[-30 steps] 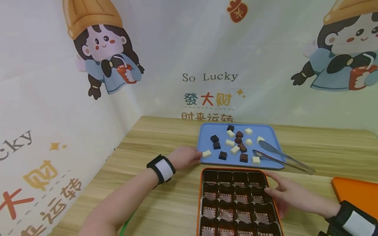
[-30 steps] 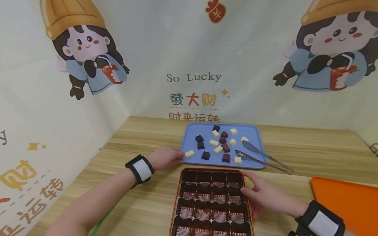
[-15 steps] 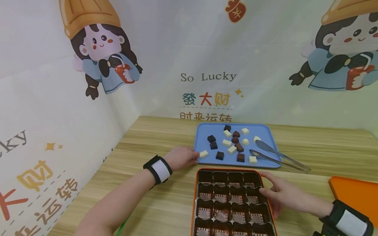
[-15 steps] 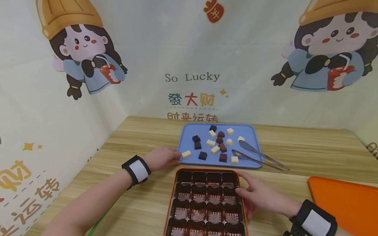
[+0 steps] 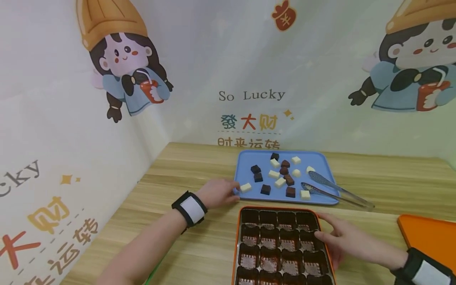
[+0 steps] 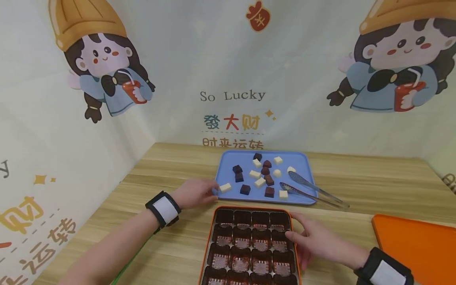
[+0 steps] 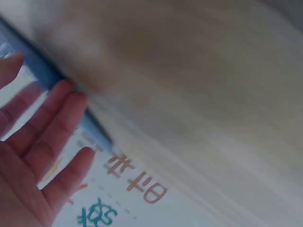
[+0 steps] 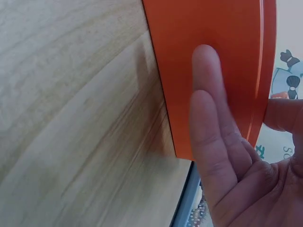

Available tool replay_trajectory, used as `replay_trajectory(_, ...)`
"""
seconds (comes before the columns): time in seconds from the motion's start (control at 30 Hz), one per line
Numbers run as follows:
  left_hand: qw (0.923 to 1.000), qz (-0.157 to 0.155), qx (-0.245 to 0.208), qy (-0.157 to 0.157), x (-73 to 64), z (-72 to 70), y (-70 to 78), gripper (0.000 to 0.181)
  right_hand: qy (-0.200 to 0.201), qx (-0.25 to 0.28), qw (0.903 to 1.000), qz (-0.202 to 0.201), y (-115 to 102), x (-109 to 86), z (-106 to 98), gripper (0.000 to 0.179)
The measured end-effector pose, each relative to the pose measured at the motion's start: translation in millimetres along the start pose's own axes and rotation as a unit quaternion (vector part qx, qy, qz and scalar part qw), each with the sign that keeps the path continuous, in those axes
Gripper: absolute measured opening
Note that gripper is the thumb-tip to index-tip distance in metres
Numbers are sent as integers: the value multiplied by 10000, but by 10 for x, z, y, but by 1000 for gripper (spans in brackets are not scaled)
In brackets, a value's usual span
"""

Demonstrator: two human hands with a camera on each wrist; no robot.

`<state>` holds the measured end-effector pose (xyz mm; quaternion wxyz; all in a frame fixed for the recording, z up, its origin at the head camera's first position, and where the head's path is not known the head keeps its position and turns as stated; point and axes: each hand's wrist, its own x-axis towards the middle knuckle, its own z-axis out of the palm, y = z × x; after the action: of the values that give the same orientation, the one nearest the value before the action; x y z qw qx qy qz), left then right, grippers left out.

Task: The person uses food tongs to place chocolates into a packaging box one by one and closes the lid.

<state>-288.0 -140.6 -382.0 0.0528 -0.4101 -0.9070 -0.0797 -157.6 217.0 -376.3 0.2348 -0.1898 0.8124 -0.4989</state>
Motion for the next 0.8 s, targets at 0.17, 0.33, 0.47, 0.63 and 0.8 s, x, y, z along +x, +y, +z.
replay_trajectory(0.17, 9738, -792, -2132, 14, -170, -126, 171, 41, 442, -868, 9952, -87, -15, -30, -161, 65)
replay_trajectory(0.33, 9343, -518, -3437, -788, -328, -144, 361, 59, 1713, -3457, 9221, -312, -26, 65, -496, 54)
replay_trajectory(0.47, 9240, -481, -3559, -1316, -375, -102, 464, 80, 2093, -4296, 8774, -418, 70, 192, -707, 56)
replay_trajectory(0.63, 9262, -669, -3329, -1641, -385, -49, 477, 93, 1889, -4713, 8606, -394, 186, 344, -832, 62)
replay_trajectory(0.8, 9250, -706, -3348, -1655, -372, -22, 471, 93, 1748, -4930, 8519, -252, 211, 471, -841, 65)
